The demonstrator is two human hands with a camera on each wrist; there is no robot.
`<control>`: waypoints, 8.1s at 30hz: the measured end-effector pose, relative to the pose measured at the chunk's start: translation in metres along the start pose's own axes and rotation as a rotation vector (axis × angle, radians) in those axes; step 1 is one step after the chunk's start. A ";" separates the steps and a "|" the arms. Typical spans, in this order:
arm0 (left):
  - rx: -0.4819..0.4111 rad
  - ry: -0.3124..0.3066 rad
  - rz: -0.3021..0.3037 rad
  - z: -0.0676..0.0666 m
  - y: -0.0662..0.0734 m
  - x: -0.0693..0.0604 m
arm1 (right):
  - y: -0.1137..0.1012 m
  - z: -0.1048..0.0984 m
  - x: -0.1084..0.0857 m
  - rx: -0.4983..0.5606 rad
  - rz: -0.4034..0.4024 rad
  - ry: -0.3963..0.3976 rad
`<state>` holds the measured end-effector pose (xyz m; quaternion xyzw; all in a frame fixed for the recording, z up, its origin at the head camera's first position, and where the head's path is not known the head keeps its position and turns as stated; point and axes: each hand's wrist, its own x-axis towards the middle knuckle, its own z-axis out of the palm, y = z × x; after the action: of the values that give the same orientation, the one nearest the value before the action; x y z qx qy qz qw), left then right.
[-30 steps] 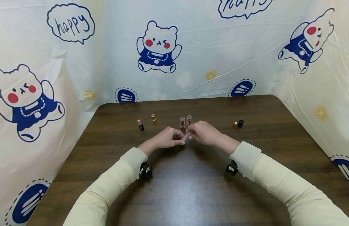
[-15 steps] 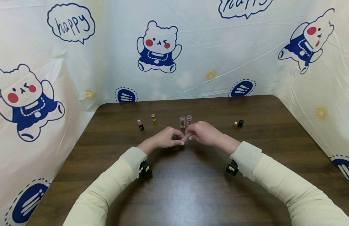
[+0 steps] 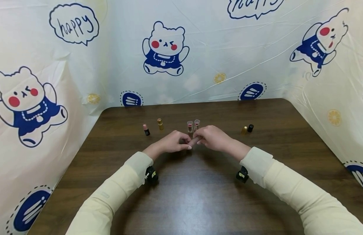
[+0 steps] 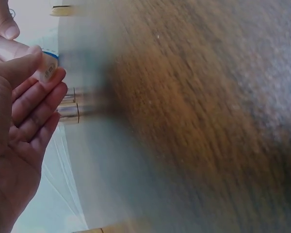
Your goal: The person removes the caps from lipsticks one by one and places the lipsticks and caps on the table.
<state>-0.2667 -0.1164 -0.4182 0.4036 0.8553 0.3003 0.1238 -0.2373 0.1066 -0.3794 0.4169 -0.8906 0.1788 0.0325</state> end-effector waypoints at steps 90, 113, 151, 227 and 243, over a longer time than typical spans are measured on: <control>-0.027 0.133 -0.119 -0.012 -0.011 -0.023 | 0.025 -0.023 -0.013 0.030 0.140 0.040; -0.047 0.196 -0.118 -0.016 -0.022 -0.030 | 0.050 -0.031 -0.017 -0.078 0.236 -0.028; -0.002 0.371 -0.159 -0.022 -0.035 -0.042 | 0.094 -0.041 -0.026 -0.230 0.371 -0.107; 0.070 0.430 -0.308 -0.025 -0.049 -0.047 | 0.117 -0.027 -0.021 -0.409 0.504 -0.267; 0.139 0.410 -0.362 -0.016 -0.055 -0.053 | 0.091 -0.022 -0.013 -0.432 0.386 -0.115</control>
<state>-0.2741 -0.1908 -0.4411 0.1829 0.9392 0.2894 -0.0280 -0.2993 0.1770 -0.3882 0.2325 -0.9713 -0.0362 0.0354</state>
